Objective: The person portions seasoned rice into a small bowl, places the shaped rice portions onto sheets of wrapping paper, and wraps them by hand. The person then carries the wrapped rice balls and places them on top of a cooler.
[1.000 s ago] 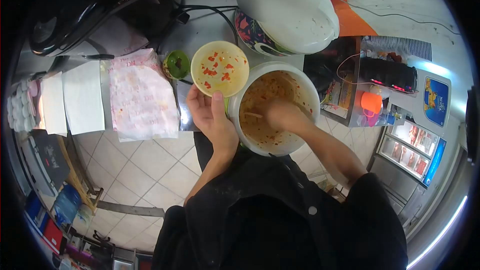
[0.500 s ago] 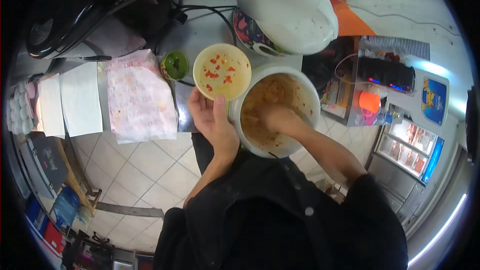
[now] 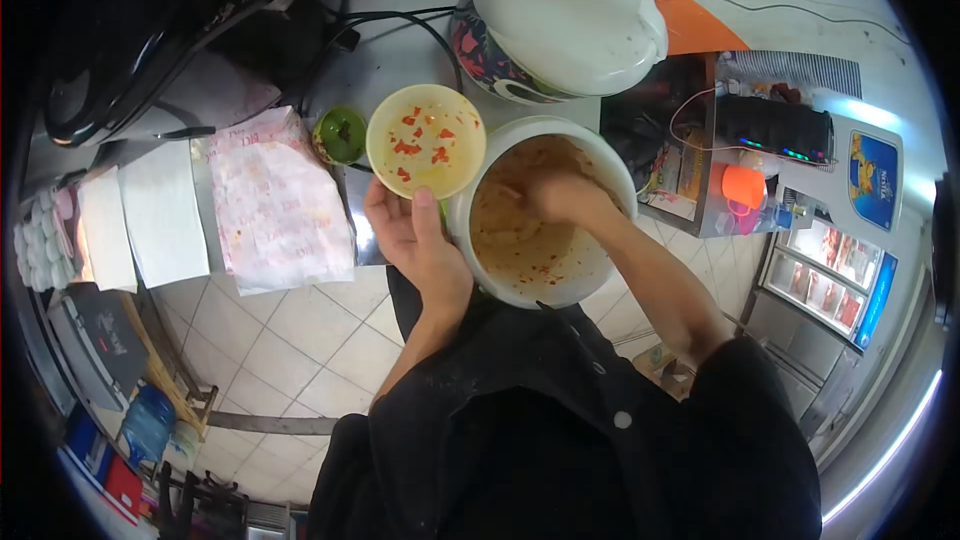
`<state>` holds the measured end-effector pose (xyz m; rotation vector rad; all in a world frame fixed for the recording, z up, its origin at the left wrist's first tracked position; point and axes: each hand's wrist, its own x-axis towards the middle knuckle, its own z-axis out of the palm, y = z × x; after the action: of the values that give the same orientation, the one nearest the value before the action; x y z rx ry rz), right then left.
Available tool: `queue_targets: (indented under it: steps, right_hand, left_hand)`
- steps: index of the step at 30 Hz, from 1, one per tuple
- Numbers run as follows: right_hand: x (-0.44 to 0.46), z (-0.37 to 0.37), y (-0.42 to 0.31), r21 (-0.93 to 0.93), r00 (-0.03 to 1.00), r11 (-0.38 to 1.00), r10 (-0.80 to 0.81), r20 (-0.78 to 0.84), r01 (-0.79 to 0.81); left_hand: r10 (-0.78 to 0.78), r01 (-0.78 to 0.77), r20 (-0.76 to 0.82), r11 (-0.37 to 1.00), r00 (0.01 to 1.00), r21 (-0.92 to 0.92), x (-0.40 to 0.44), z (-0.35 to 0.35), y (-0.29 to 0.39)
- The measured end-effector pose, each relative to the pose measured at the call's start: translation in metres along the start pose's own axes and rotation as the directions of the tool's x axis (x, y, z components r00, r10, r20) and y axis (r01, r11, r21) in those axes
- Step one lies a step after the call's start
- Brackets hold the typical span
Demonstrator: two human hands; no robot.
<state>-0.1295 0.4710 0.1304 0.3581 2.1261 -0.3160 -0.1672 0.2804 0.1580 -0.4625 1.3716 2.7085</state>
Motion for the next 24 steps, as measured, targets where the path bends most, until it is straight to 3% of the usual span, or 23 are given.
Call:
queue_targets:
  steps: [3,5,8,12,14,17,20,24]
  right_hand:
    - [-0.019,0.009,-0.011,-0.007,0.994,0.994,-0.109,-0.015,0.108]
    - [-0.048,0.007,-0.034,-0.043,0.998,0.998,-0.054,-0.018,0.053]
    - [-0.040,-0.006,-0.035,0.014,0.990,0.999,-0.054,0.127,0.053]
    - [-0.060,-0.012,-0.045,-0.022,0.981,0.997,-0.071,0.182,0.076]
    - [-0.041,0.005,-0.052,-0.049,0.982,0.994,-0.085,0.171,0.095]
    - [-0.062,-0.041,-0.042,0.041,0.992,0.999,-0.005,0.124,0.000]
    - [-0.026,-0.049,-0.023,0.035,0.998,0.997,0.066,0.019,-0.066]
    - [-0.019,-0.024,-0.026,0.063,0.984,0.994,-0.102,0.145,0.094]
  left_hand:
    - [0.031,-0.032,0.008,0.999,0.999,0.015,0.004,-0.001,0.002]
    - [0.031,-0.030,-0.020,0.999,0.999,0.016,0.005,0.002,0.001]
    - [0.004,-0.004,-0.003,1.000,1.000,-0.011,0.001,0.000,0.001]
    - [-0.002,0.002,-0.014,1.000,1.000,0.002,-0.002,0.002,0.001]
    - [0.014,-0.014,-0.019,1.000,1.000,-0.001,0.002,0.005,0.003]
    - [0.032,-0.032,-0.016,0.999,0.999,-0.010,0.001,0.001,0.001]
    - [0.029,-0.029,-0.011,0.999,1.000,0.020,-0.001,-0.003,0.000]
    - [0.050,-0.050,-0.016,0.999,0.999,0.010,0.000,-0.001,0.000]
